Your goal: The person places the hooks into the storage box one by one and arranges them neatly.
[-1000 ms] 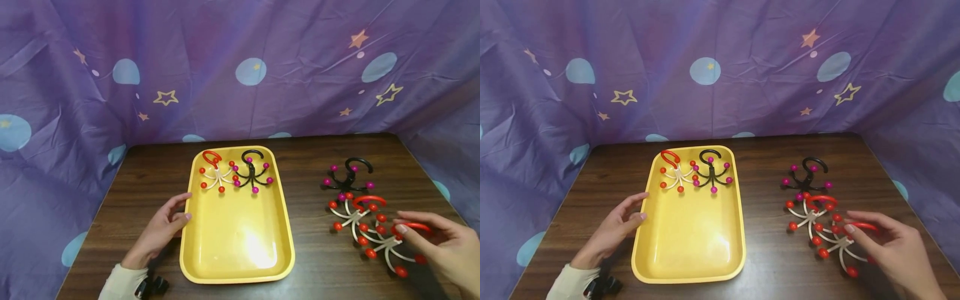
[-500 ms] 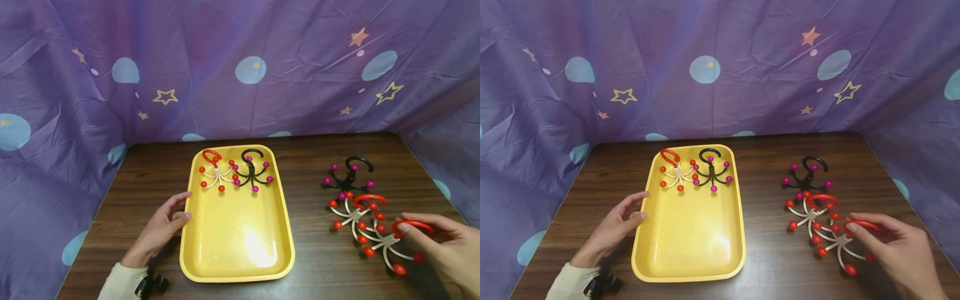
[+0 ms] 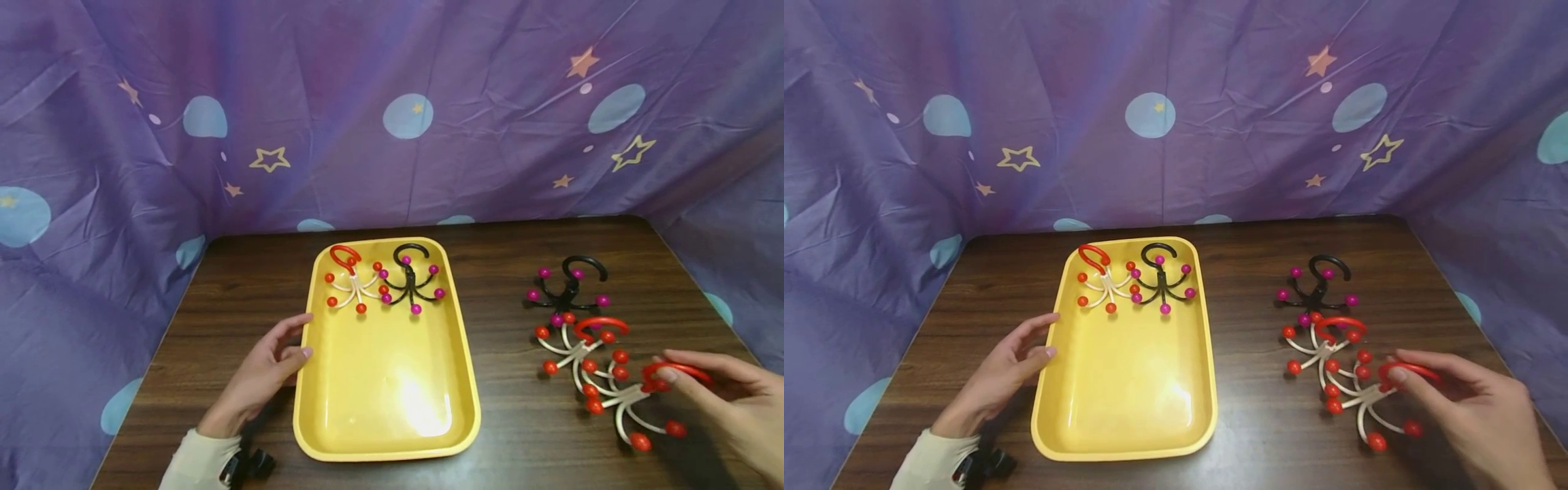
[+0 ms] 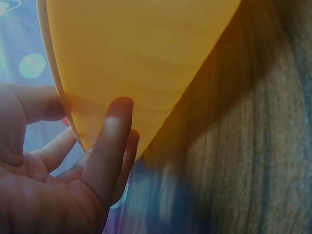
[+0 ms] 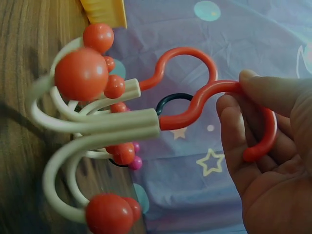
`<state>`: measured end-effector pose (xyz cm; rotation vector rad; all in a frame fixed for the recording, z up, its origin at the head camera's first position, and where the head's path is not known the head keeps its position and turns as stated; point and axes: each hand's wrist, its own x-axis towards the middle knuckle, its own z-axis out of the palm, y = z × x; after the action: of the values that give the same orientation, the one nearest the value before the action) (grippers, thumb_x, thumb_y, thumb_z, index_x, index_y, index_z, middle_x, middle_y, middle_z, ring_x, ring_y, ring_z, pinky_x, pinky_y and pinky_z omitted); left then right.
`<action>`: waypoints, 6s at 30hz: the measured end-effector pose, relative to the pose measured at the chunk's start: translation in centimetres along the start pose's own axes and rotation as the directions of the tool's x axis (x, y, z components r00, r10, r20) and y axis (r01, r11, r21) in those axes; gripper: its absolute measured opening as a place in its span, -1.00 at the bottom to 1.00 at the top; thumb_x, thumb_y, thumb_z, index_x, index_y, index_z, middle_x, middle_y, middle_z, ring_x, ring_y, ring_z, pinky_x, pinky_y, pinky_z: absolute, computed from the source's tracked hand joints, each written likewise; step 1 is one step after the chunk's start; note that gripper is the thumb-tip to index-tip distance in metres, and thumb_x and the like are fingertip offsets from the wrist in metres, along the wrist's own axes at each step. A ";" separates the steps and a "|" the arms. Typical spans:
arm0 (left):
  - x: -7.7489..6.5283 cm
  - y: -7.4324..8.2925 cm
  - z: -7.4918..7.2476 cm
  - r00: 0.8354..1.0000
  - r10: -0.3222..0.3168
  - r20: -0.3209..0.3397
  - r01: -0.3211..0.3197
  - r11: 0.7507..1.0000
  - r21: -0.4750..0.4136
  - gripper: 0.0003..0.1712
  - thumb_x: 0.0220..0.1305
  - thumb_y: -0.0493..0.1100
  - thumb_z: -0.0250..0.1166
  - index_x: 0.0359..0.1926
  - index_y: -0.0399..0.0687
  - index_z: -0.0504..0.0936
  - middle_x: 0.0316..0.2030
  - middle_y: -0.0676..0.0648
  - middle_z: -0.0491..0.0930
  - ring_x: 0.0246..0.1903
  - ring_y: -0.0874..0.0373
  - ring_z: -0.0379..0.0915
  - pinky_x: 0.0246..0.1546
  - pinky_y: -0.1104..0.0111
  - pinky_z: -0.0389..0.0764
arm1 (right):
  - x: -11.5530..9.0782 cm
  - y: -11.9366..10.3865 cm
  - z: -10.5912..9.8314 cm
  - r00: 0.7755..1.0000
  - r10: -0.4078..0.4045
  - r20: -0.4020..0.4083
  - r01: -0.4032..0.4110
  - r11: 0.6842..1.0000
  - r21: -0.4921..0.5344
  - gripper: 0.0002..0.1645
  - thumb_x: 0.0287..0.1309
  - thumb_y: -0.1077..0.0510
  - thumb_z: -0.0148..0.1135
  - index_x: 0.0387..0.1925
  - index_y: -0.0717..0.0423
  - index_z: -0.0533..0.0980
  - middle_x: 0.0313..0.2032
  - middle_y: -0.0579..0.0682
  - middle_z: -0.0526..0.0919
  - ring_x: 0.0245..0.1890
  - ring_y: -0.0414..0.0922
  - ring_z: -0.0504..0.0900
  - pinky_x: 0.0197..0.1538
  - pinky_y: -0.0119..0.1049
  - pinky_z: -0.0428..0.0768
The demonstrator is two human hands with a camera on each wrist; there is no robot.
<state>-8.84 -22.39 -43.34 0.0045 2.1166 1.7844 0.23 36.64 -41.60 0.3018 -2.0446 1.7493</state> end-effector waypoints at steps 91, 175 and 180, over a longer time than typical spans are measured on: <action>0.4 -0.1 -0.4 1.000 -0.017 0.021 0.018 0.999 -0.034 -0.28 0.54 -0.29 0.22 0.60 0.00 0.22 0.48 -0.30 0.17 0.02 0.08 0.61 -0.13 0.21 0.78 | 9.6 -7.8 13.3 0.879 -0.326 0.348 0.420 0.875 -0.242 -0.48 -0.29 0.62 0.59 -0.19 0.24 0.79 -0.33 -0.10 0.85 -0.54 -0.41 0.64 -0.53 -0.56 0.55; 0.3 -0.2 -0.2 0.999 -0.030 0.017 0.030 0.999 -0.045 -0.29 0.54 -0.29 0.21 0.60 0.02 0.22 0.50 -0.28 0.21 0.08 0.00 0.63 -0.12 0.21 0.77 | 13.4 -1.4 36.0 0.762 -0.138 0.632 0.301 0.941 -0.157 -0.85 0.21 0.14 0.57 -0.18 0.03 0.81 -0.25 -0.18 0.87 -0.30 -0.36 0.74 -0.22 -0.45 0.68; 0.3 -0.1 -0.2 1.000 -0.024 0.014 0.025 0.999 -0.044 -0.29 0.53 -0.29 0.22 0.60 0.02 0.22 0.50 -0.28 0.23 0.05 0.02 0.63 -0.14 0.22 0.77 | 13.5 -1.5 36.2 0.762 -0.122 0.636 0.296 0.939 -0.174 -0.83 0.22 0.10 0.57 -0.16 0.02 0.81 -0.26 -0.19 0.87 -0.29 -0.36 0.74 -0.21 -0.45 0.66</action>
<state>-9.17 -22.55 -43.53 -0.0205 2.0587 1.8114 -17.52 2.47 -38.18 1.1038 -2.5267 1.3076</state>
